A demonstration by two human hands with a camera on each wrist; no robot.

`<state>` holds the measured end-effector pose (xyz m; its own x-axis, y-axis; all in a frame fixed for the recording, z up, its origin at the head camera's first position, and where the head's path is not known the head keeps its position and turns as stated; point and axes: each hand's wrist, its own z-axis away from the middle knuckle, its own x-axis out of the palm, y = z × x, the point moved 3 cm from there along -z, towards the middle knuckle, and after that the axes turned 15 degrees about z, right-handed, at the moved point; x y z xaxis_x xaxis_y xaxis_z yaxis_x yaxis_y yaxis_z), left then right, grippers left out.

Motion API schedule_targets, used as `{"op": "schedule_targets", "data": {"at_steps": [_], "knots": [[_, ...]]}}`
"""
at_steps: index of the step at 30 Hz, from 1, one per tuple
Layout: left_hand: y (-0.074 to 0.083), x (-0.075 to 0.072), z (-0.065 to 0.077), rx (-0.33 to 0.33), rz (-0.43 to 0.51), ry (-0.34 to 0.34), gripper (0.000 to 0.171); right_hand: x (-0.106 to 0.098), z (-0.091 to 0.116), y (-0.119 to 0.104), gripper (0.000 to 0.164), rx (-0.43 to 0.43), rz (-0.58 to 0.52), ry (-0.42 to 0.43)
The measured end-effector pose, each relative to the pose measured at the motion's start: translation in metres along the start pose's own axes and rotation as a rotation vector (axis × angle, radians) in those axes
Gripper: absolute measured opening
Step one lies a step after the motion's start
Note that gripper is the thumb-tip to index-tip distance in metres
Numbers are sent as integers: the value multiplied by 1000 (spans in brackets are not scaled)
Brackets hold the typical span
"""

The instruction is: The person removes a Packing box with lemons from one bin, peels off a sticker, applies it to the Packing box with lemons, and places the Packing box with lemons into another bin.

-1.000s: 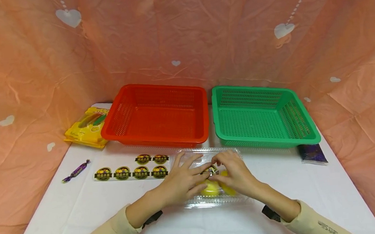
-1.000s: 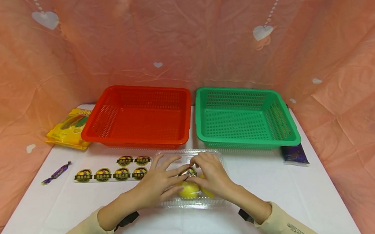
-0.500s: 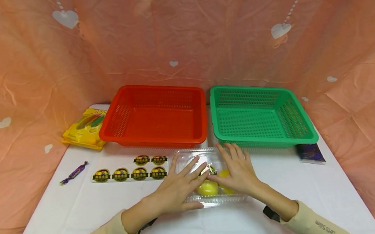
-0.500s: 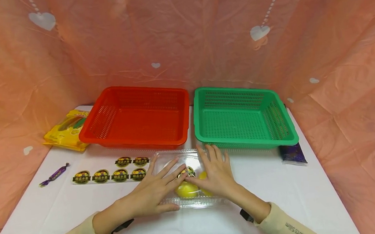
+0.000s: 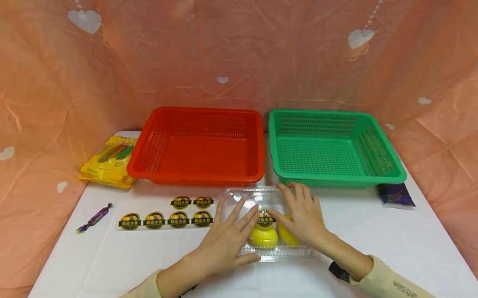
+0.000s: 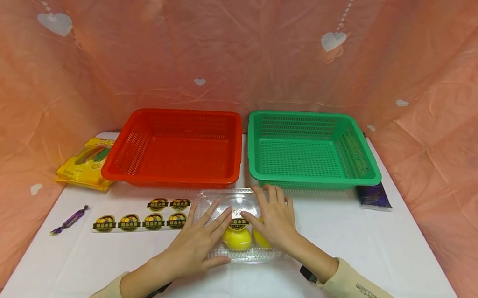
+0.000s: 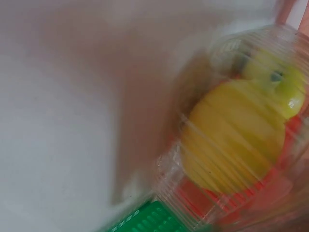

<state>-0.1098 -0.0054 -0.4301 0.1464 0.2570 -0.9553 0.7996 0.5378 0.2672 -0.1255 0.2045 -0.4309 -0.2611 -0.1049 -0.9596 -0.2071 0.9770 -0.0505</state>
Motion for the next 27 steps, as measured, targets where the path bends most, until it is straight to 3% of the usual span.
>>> {"op": "schedule_targets", "data": {"at_steps": [10, 19, 23, 27], "knots": [[-5, 0, 4, 16, 84, 44, 87, -2, 1, 2, 69, -14, -51, -12], [-12, 6, 10, 112, 84, 188, 70, -6, 4, 10, 87, -47, -152, -87], [-15, 7, 14, 141, 148, 236, 65, -7, 5, 12, 94, -60, -163, -112], [-19, 5, 16, 132, 261, 223, 61, -7, 6, 14, 97, -73, -188, -135]]}}
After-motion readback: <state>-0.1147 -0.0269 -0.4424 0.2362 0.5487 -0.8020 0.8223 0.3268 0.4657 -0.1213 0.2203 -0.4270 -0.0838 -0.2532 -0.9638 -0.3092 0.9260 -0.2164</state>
